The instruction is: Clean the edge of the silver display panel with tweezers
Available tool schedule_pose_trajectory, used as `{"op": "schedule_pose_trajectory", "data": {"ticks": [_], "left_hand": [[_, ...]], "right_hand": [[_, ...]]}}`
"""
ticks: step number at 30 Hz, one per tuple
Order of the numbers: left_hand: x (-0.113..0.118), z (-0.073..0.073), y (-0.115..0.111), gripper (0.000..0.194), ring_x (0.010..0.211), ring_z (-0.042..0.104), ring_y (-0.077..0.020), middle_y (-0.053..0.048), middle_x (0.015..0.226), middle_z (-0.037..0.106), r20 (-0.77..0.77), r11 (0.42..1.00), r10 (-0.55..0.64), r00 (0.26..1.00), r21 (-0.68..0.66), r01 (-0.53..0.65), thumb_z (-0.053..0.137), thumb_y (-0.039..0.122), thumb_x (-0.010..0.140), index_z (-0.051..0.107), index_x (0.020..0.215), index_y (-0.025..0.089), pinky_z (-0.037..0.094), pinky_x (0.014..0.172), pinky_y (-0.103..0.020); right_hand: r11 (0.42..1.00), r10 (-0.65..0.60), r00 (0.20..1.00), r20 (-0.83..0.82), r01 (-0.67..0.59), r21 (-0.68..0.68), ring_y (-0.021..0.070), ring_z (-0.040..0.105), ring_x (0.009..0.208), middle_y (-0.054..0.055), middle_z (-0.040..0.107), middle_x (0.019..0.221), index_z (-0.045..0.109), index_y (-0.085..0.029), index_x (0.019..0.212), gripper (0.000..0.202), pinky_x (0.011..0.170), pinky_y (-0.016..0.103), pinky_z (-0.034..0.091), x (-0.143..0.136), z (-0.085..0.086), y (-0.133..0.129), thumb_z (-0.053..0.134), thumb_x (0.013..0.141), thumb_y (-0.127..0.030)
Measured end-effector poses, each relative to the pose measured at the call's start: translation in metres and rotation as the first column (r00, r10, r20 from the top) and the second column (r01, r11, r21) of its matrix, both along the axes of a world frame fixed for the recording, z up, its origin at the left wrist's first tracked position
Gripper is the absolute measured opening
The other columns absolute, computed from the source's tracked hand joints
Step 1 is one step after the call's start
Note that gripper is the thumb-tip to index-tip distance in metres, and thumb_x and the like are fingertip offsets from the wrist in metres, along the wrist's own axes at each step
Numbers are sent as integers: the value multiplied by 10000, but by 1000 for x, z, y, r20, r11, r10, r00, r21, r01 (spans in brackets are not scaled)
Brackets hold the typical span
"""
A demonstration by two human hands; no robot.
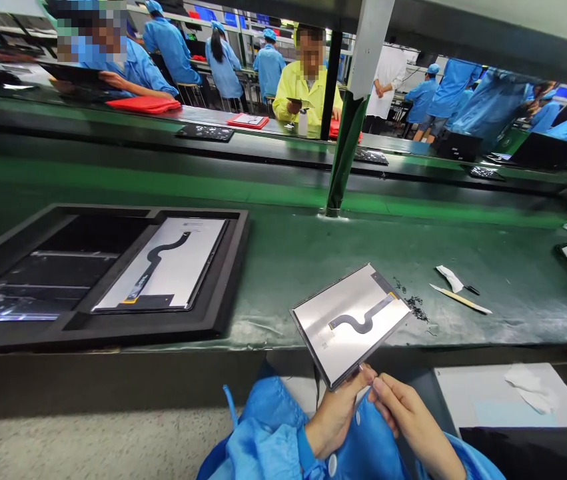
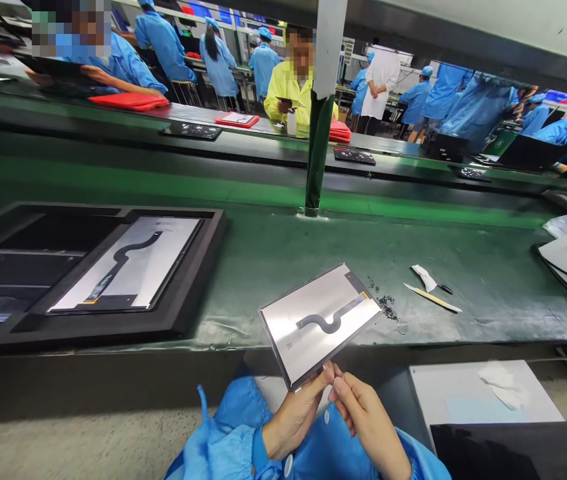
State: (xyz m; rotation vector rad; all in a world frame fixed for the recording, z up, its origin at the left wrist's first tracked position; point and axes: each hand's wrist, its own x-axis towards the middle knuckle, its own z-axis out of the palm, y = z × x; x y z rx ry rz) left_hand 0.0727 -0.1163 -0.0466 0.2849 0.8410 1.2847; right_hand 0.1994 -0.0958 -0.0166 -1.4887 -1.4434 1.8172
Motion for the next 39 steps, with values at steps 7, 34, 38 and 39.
{"op": "schedule_pose_trajectory", "data": {"ticks": [7, 34, 38, 39], "left_hand": [[-5, -1, -2, 430, 810, 609, -204, -42, 787, 673, -12, 1000, 15, 1000, -16, -15, 904, 504, 565, 730, 756, 160, 449, 864, -334], [-7, 2, -4, 454, 784, 601, -181, -13, 740, 640, -3, 1000, 3, 1000, -16, -3, 901, 530, 555, 692, 716, 160, 445, 850, -314], [-6, 1, -3, 485, 679, 568, -153, 15, 638, 590, -2, 1000, -21, 1000, -8, 21, 880, 580, 558, 656, 668, 164, 458, 788, -306], [-6, 0, -3, 487, 663, 563, -155, 19, 611, 580, -3, 999, -32, 999, -7, 32, 880, 580, 557, 669, 694, 163, 461, 776, -310]], "right_hand": [[997, -6, 997, -78, 0, -73, 37, 182, 341, -123, 354, 421, 445, -230, 707, 619, 341, 192, 131, -1, -4, -2, 549, 717, -840], [996, -70, 994, -88, 64, -68, 20, 211, 323, -123, 386, 440, 443, -224, 692, 643, 320, 166, 143, -5, 0, -4, 595, 663, -847], [999, -50, 998, -39, 50, -12, 39, 300, 365, -107, 386, 479, 489, -205, 670, 651, 333, 169, 249, -6, 2, -5, 609, 653, -845], [998, -40, 998, -42, 38, -44, 42, 297, 366, -108, 376, 476, 512, -198, 677, 666, 333, 174, 260, -6, 3, -4, 593, 649, -859]]}}
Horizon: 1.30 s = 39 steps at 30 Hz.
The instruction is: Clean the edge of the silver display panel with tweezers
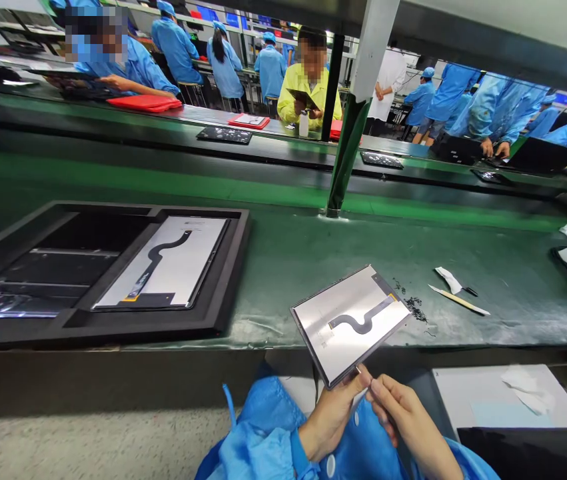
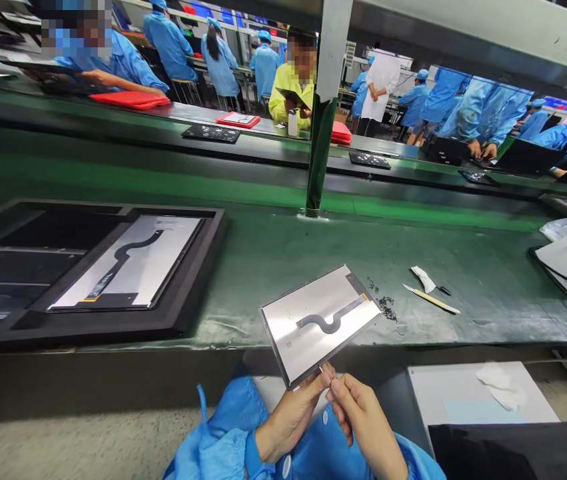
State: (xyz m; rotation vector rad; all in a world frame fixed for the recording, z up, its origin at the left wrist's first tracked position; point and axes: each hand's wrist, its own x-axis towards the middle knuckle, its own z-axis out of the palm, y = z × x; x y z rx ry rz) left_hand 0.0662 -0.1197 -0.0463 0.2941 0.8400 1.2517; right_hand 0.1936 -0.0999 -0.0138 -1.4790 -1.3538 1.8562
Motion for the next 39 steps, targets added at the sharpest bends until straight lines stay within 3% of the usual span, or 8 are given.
{"op": "schedule_pose_trajectory", "data": {"ticks": [4, 9, 15, 18, 22, 27, 33, 39], "left_hand": [[-3, -1, -2, 476, 735, 586, -178, 3, 650, 614, -29, 1000, 6, 1000, -8, -7, 895, 538, 561, 707, 775, 157, 453, 826, -321], [-2, -1, -1, 482, 739, 581, -167, 5, 703, 614, -64, 999, 29, 998, -21, -30, 872, 585, 563, 668, 687, 166, 440, 825, -307], [-8, 2, -3, 511, 746, 586, -186, -6, 676, 625, -88, 1000, -1, 996, -6, 0, 883, 580, 547, 719, 789, 161, 442, 840, -328], [-6, 1, -3, 489, 781, 580, -185, -16, 751, 645, -106, 1000, 22, 994, -13, -24, 877, 584, 550, 682, 715, 167, 438, 836, -314], [-4, 2, -2, 523, 671, 536, -153, 19, 634, 576, -110, 1000, 9, 994, -4, -9, 846, 640, 557, 631, 651, 172, 438, 765, -301], [-10, 4, -5, 546, 684, 559, -173, 9, 614, 585, -105, 1000, -25, 994, 9, 26, 863, 620, 551, 705, 791, 155, 450, 779, -321], [-8, -2, -5, 502, 749, 560, -167, -1, 705, 606, -105, 1000, -9, 994, -14, 7, 858, 608, 574, 641, 682, 169, 447, 799, -300], [-13, -6, -4, 523, 719, 551, -170, 2, 671, 605, -117, 999, -39, 992, 1, 39, 850, 632, 565, 677, 736, 169, 457, 784, -307]], "right_hand": [[996, 6, 999, -38, -9, -90, 37, 211, 351, -133, 317, 426, 497, -211, 708, 666, 333, 175, 179, -2, 1, 0, 571, 654, -870], [999, -25, 1000, 15, 24, 34, 26, 261, 347, -108, 413, 465, 445, -218, 662, 663, 340, 176, 166, -2, -3, -1, 640, 610, -850], [982, 6, 999, -53, -16, -186, 27, 157, 362, -141, 300, 431, 517, -202, 745, 671, 344, 170, 104, -2, 2, 0, 580, 652, -864], [993, -19, 998, -59, 12, -115, 16, 170, 353, -124, 388, 481, 437, -225, 712, 637, 337, 168, 97, -4, 2, -2, 628, 653, -830], [999, 15, 999, -34, -16, -32, 34, 281, 358, -114, 380, 480, 460, -215, 668, 658, 325, 167, 212, -4, 2, -2, 622, 626, -852], [983, 50, 997, -61, -60, -173, 33, 148, 372, -143, 281, 452, 516, -200, 768, 683, 335, 172, 111, -2, -2, 0, 564, 659, -873], [998, 43, 999, -13, -43, 42, 43, 254, 396, -94, 399, 479, 429, -222, 667, 632, 389, 194, 186, 0, -14, -4, 558, 719, -839], [988, 52, 997, -60, -60, -140, 47, 176, 354, -131, 311, 425, 525, -206, 776, 654, 364, 202, 155, 0, -14, -3, 507, 731, -858]]}}
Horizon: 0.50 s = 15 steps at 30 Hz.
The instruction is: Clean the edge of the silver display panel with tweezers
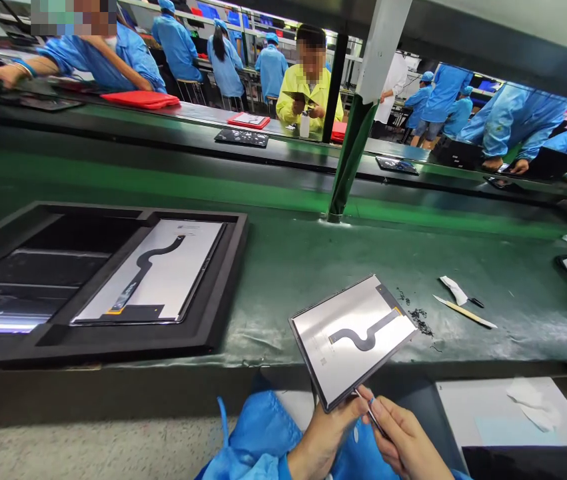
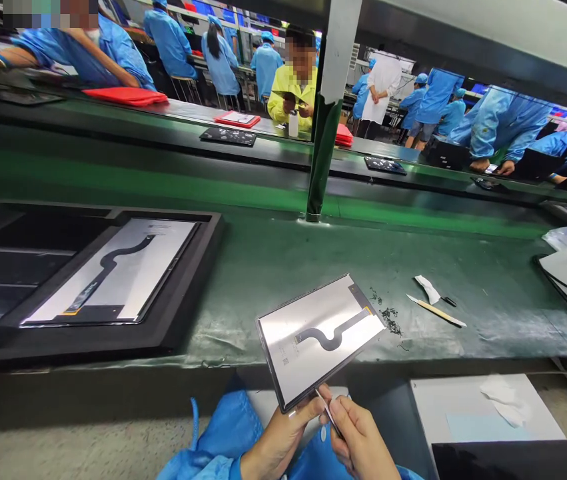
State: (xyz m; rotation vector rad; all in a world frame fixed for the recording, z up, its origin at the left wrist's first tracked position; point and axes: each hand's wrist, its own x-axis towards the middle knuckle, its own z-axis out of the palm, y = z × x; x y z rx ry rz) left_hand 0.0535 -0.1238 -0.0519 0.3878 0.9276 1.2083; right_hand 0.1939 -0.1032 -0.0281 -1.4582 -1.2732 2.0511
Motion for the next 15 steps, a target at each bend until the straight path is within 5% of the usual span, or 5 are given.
{"op": "schedule_pose_trajectory", "data": {"ticks": [7, 11, 15], "left_hand": [[1, -8, -1, 515, 798, 597, -209, -42, 768, 663, -52, 1000, -14, 999, -26, 13, 821, 641, 612, 677, 744, 164, 472, 819, -341], [-15, -10, -8, 667, 1021, 616, -300, -101, 983, 722, -95, 997, -50, 994, 47, 54, 875, 660, 474, 728, 912, 178, 445, 966, -393], [-43, -8, -22, 694, 1152, 585, -329, -124, 1124, 709, -182, 987, -95, 979, 108, 116, 608, 800, 719, 751, 986, 176, 409, 1046, -419]], "right_hand": [[982, -75, 994, 85, 59, 177, 58, 281, 412, -88, 399, 528, 427, -231, 696, 601, 413, 219, 210, -2, -2, -8, 574, 736, -812], [982, -58, 992, 109, 37, 188, 85, 268, 468, -85, 321, 526, 488, -219, 698, 619, 449, 243, 214, -2, 0, -6, 493, 768, -834], [984, -1, 997, 83, -14, 178, 84, 230, 446, -105, 304, 484, 483, -228, 760, 607, 448, 247, 175, -5, 0, -6, 495, 767, -834]]}}
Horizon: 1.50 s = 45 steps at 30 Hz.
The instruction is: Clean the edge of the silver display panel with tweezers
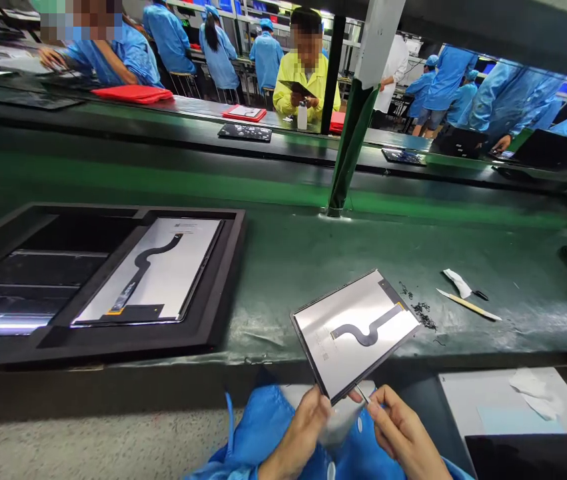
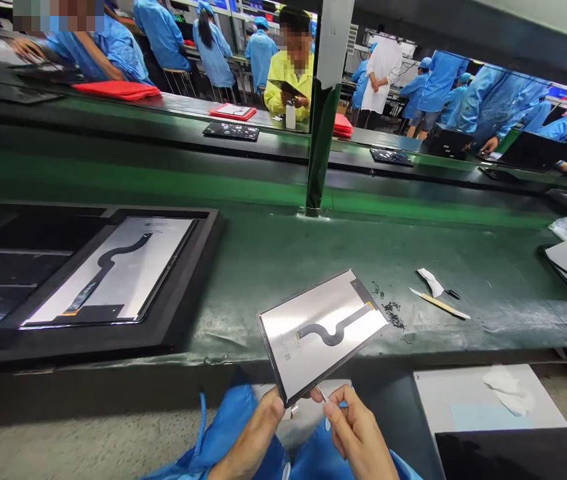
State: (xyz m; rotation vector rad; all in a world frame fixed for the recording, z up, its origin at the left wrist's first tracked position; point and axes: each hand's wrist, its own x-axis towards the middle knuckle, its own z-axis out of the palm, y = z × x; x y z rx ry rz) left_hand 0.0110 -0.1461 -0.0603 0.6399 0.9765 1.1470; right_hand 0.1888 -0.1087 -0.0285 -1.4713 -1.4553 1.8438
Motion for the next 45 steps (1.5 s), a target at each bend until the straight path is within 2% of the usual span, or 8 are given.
{"op": "schedule_pose_trajectory", "data": {"ticks": [4, 8, 14, 17, 21, 24, 29, 45], "left_hand": [[-8, -4, -8, 578, 1228, 537, -319, -104, 1157, 709, -174, 965, 159, 972, -181, -190, 657, 726, 737, 761, 921, 188, 367, 1090, -391], [4, -9, -4, 500, 1113, 606, -296, -92, 1085, 736, -243, 958, 201, 949, -155, -243, 707, 645, 736, 759, 950, 197, 426, 1014, -362], [11, 14, 8, 547, 982, 667, -271, -76, 950, 766, -338, 999, 12, 941, 41, 2, 492, 649, 900, 781, 883, 185, 450, 947, -327], [-4, 33, 8, 487, 802, 705, -242, -51, 729, 759, -518, 968, -107, 849, 140, 207, 481, 512, 964, 776, 706, 223, 483, 835, -291], [-33, 47, 9, 270, 591, 665, -185, -37, 650, 725, -744, 832, 125, 656, 439, 340, 596, 370, 943, 775, 780, 249, 491, 614, -252], [-46, 48, 23, 363, 1014, 695, -282, -114, 1076, 744, -766, 618, 412, 494, 633, 466, 686, 413, 884, 686, 1189, 217, 545, 870, -371], [-43, 39, 44, 499, 1352, 482, -291, -149, 1379, 592, -796, 417, 470, 381, 580, 699, 564, 283, 974, 429, 1445, 188, 363, 1137, -540], [-42, 32, 42, 507, 1344, 488, -300, -161, 1356, 608, -799, 451, 435, 415, 592, 668, 648, 292, 933, 457, 1384, 161, 317, 1169, -544]], "right_hand": [[996, 42, 996, 80, -48, 75, 91, 266, 467, -73, 353, 534, 519, -215, 714, 626, 449, 248, 200, 3, 1, 1, 462, 783, -835], [986, 55, 984, 167, -80, 148, 115, 253, 485, -78, 271, 512, 622, -206, 771, 672, 473, 268, 195, 10, 5, 5, 366, 834, -824], [972, 47, 987, 151, -80, 221, 125, 354, 516, -64, 393, 536, 518, -229, 719, 590, 511, 256, 277, 14, 20, 12, 445, 818, -806], [967, 55, 983, 173, -96, 238, 128, 363, 515, -59, 383, 547, 554, -227, 704, 594, 510, 258, 287, 17, 23, 16, 420, 843, -789], [968, 40, 984, 176, -81, 237, 134, 352, 525, -61, 374, 535, 568, -230, 712, 554, 508, 254, 283, 18, 22, 20, 467, 842, -759], [968, 57, 992, 114, -83, 235, 129, 369, 538, -66, 406, 543, 510, -233, 721, 525, 529, 248, 303, 18, 23, 22, 507, 832, -746], [967, 86, 986, 142, -116, 225, 120, 371, 497, -57, 418, 547, 575, -219, 725, 574, 496, 248, 288, 20, 23, 24, 427, 865, -756], [990, 80, 997, -18, -78, 118, 102, 298, 484, -77, 356, 491, 670, -158, 762, 650, 516, 259, 258, 22, 19, 25, 466, 839, -771]]}}
